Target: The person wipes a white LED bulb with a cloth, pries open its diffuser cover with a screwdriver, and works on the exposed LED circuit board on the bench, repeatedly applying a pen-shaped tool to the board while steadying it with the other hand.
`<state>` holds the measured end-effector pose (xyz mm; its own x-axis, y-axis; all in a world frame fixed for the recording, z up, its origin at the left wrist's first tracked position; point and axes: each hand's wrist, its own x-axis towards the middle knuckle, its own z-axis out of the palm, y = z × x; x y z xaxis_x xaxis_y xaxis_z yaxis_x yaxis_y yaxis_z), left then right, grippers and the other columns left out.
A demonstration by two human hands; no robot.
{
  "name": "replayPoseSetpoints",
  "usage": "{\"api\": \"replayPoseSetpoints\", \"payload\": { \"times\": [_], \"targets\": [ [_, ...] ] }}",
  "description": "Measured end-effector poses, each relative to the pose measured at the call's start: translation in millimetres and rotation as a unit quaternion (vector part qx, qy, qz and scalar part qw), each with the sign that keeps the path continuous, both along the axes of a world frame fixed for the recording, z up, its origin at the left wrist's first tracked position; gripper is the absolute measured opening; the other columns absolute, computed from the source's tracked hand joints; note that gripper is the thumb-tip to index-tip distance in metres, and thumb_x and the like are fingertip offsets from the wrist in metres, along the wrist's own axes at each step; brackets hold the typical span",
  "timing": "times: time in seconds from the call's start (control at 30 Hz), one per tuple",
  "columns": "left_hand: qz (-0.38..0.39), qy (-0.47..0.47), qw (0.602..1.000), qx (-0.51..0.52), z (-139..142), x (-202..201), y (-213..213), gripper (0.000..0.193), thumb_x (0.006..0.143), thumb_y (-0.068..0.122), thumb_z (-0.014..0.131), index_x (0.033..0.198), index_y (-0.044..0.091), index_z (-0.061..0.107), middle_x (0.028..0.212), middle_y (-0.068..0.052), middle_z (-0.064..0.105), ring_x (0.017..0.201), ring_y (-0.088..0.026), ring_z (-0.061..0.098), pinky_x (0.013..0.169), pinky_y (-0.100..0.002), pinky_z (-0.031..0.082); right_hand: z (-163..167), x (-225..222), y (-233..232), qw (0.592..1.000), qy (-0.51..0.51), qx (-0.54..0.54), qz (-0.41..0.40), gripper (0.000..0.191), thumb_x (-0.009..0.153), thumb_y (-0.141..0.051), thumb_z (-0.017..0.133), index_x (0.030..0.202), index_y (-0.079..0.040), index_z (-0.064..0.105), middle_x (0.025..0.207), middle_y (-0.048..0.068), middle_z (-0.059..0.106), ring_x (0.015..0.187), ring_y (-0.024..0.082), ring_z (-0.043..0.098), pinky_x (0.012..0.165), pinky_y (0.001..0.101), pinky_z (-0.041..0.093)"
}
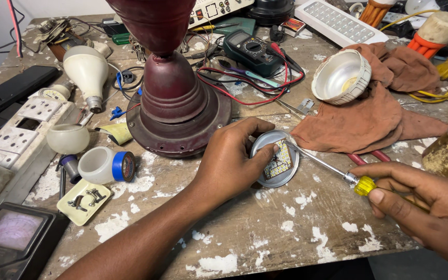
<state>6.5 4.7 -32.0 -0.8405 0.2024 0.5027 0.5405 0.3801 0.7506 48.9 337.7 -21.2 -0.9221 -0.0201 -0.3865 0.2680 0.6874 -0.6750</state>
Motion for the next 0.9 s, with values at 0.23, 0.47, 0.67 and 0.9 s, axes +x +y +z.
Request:
{"api": "replayPoseSetpoints", "payload": {
  "times": [0.23, 0.47, 0.67, 0.9],
  "targets": [
    [-0.005, -0.010, 1.000, 0.005, 0.1, 1.5, 0.2, 0.030, 0.084, 0.013, 0.076, 0.110, 0.001, 0.071, 0.097, -0.016, 0.076, 0.086, -0.025, 0.078, 0.075, -0.036, 0.059, 0.9, 2.2, 0.3, 0.999, 0.014, 0.031, -0.007, 0.046, 0.103, -0.025, 0.063, 0.148, -0.018, 0.057, 0.087, 0.009, 0.063, 0.051, 0.013, 0.045, 0.042, 0.0322, 0.039],
    [-0.008, 0.000, 1.000, 0.004, -0.9, -0.2, 0.6, 0.028, 0.084, 0.012, 0.076, 0.109, 0.001, 0.071, 0.097, -0.016, 0.077, 0.089, -0.026, 0.078, 0.077, -0.037, 0.059, -1.3, 0.5, -0.3, 1.000, 0.013, 0.020, 0.017, 0.046, 0.103, -0.026, 0.063, 0.147, -0.017, 0.057, 0.085, 0.009, 0.062, 0.053, 0.011, 0.046, 0.044, 0.0299, 0.041],
    [-0.005, 0.003, 1.000, 0.004, -2.4, -1.5, 1.5, 0.030, 0.083, 0.013, 0.076, 0.110, 0.000, 0.071, 0.098, -0.017, 0.077, 0.089, -0.027, 0.078, 0.078, -0.037, 0.059, 1.0, 2.1, -3.0, 0.999, 0.015, 0.028, -0.001, 0.046, 0.103, -0.027, 0.063, 0.148, -0.018, 0.058, 0.084, 0.009, 0.062, 0.052, 0.013, 0.045, 0.043, 0.0315, 0.039],
    [0.002, -0.015, 1.000, 0.001, 0.8, -1.0, 0.6, 0.031, 0.084, 0.015, 0.076, 0.112, 0.000, 0.071, 0.098, -0.017, 0.077, 0.085, -0.025, 0.078, 0.075, -0.036, 0.060, 7.5, 3.6, -7.9, 0.998, 0.009, 0.059, -0.001, 0.044, 0.103, -0.029, 0.064, 0.146, -0.020, 0.059, 0.085, 0.008, 0.061, 0.057, 0.013, 0.048, 0.047, 0.0318, 0.043]
  ]
}}
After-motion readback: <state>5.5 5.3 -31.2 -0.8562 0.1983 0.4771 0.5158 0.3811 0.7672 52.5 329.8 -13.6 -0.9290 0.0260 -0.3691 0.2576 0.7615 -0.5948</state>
